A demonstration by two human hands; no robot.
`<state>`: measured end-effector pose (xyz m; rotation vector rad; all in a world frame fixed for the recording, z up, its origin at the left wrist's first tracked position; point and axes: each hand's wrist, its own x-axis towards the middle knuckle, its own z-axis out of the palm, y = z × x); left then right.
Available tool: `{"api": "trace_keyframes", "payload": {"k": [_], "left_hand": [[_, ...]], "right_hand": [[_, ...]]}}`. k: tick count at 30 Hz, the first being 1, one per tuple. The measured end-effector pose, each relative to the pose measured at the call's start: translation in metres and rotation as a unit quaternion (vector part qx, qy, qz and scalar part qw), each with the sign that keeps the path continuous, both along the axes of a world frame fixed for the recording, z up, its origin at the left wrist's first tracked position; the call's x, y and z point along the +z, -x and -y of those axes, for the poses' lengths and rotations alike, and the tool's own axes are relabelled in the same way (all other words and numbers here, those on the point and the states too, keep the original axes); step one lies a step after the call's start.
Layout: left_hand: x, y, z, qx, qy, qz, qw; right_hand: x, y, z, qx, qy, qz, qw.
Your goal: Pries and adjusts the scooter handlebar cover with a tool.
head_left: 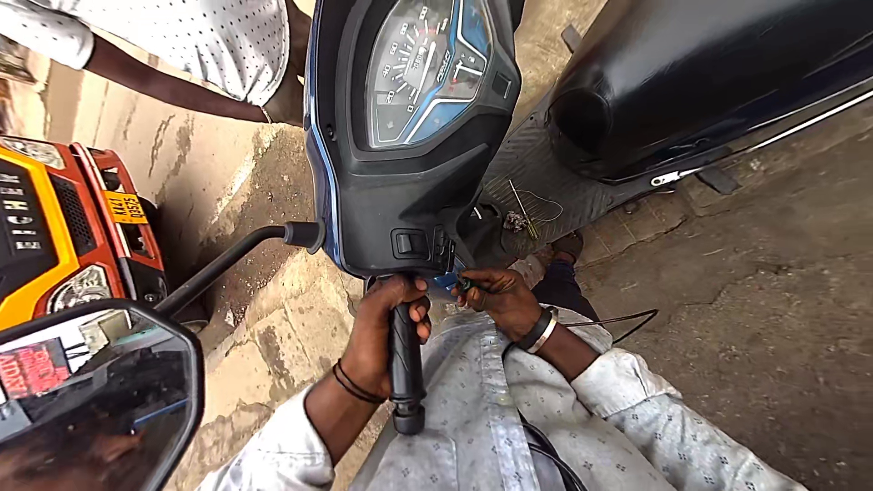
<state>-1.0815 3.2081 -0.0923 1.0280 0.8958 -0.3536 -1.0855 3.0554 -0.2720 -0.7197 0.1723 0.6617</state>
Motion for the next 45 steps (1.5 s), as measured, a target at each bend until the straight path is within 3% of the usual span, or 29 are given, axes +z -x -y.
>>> {"api": "trace_keyframes", "payload": {"k": [8,14,17,21,24,27,30,40,45], "left_hand": [[0.000,-0.002,0.001,0.007,0.007,0.000,1.000],[-0.002,-0.002,0.000,0.005,0.001,0.011,1.000],[-0.001,0.001,-0.001,-0.005,0.002,0.019,1.000],[-0.004,0.001,-0.002,0.001,0.015,0.034,0.999],[-0.004,0.007,-0.006,0.011,0.026,0.043,0.999],[-0.006,0.008,-0.008,0.008,0.034,0.055,0.998],[-0.006,0.008,-0.009,-0.003,0.037,0.067,0.997],[-0.008,0.009,-0.009,0.008,0.042,0.086,0.995],[-0.008,0.009,-0.006,0.013,0.042,0.084,0.995]], "right_hand": [[-0.001,0.001,-0.007,0.015,-0.053,-0.081,0.995],[0.013,-0.019,-0.007,0.007,-0.170,-0.077,0.982],[0.010,-0.020,-0.006,-0.004,-0.117,-0.017,0.993],[0.010,-0.014,0.032,-0.037,0.039,0.073,0.996],[0.042,-0.018,0.068,-0.023,0.197,0.255,0.946],[0.077,-0.031,0.091,-0.009,0.390,0.397,0.831],[0.097,-0.042,0.097,-0.026,0.465,0.483,0.742],[0.108,-0.056,0.084,0.010,0.466,0.549,0.694],[0.141,-0.081,0.086,0.132,0.492,0.587,0.629]]}}
